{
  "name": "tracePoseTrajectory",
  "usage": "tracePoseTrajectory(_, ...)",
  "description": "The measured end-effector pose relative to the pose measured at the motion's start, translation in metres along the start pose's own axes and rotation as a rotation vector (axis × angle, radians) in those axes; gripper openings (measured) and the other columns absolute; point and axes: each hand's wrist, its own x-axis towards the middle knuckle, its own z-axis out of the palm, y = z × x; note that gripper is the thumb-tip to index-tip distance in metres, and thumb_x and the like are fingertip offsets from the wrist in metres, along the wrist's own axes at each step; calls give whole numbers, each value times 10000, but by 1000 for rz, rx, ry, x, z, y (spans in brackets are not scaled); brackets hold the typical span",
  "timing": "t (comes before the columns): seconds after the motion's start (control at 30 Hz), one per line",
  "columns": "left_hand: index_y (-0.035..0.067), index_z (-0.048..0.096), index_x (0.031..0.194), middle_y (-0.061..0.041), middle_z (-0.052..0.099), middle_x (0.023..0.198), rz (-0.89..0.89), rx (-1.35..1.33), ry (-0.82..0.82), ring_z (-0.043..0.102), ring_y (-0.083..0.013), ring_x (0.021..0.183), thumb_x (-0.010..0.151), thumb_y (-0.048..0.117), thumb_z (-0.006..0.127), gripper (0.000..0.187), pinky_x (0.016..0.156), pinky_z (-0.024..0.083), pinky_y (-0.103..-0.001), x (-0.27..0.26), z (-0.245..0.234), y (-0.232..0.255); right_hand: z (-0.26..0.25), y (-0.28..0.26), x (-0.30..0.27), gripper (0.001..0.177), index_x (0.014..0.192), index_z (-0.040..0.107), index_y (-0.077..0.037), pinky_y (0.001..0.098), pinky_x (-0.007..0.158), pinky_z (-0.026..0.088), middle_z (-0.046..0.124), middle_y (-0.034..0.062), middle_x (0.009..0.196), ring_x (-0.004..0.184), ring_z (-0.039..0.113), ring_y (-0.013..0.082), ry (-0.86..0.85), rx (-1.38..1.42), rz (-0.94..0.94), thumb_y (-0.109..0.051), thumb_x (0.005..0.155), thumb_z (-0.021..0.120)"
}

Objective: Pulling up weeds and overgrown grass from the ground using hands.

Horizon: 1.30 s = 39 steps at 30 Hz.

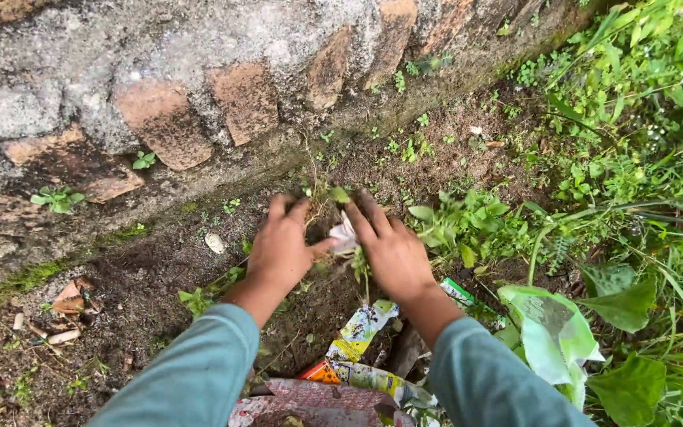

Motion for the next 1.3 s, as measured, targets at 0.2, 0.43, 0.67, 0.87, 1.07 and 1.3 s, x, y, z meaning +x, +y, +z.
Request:
tracePoseTrajectory(0.2, 144, 664, 1267, -220, 533, 1413, 22, 115, 257, 633, -418, 1145, 789, 334, 837, 542, 887, 536, -477, 19, 22, -11, 22, 6, 10, 304, 1243, 495, 55, 437, 918, 574, 608, 282, 1185, 1066, 655, 392, -218, -57, 238, -7, 945, 505)
tracePoseTrajectory(0.43, 77, 563, 1405, -227, 647, 1126, 75, -103, 50, 707, -309, 804, 925, 145, 629, 488, 765, 619, -408, 24, 29, -11, 2, 32, 13, 276, 1123, 517, 11, 448, 934, 570, 606, 249, 1195, 1052, 674, 375, -98, 31, 170, 24, 848, 501)
tracePoseTrajectory(0.67, 66, 559, 1332, -199, 736, 832, -350, -270, 27, 735, -375, 779, 965, 312, 550, 442, 756, 574, -513, 5, 38, 14, -4, 84, 107, 399, 1358, 435, 77, 449, 771, 602, 499, 302, 1409, 941, 690, 376, -58, -78, 438, -44, 982, 380)
tracePoseTrajectory(0.87, 26, 664, 1089, -184, 732, 746, -372, -439, 173, 731, -358, 705, 938, 341, 603, 355, 703, 574, -498, 0, 26, 5, 13, 103, 103, 281, 1178, 608, 32, 430, 834, 597, 688, 252, 1125, 961, 723, 338, -230, 59, 697, -113, 1064, 395)
tracePoseTrajectory(1.07, 99, 665, 1209, -120, 734, 694, -375, -232, -4, 722, -240, 591, 994, 367, 597, 350, 578, 594, -407, -9, -41, 12, 39, 76, 18, 331, 1234, 574, 46, 400, 661, 616, 663, 247, 1177, 842, 730, 313, -382, -212, 54, -116, 954, 504)
tracePoseTrajectory(1.3, 114, 655, 1283, -100, 596, 1296, 430, 714, 278, 728, -242, 803, 784, 117, 668, 499, 628, 626, -354, 20, -35, -14, 0, 47, 57, 665, 1600, 259, -62, 420, 610, 611, 667, 225, 1094, 829, 726, 329, -290, -226, 179, -56, 952, 413)
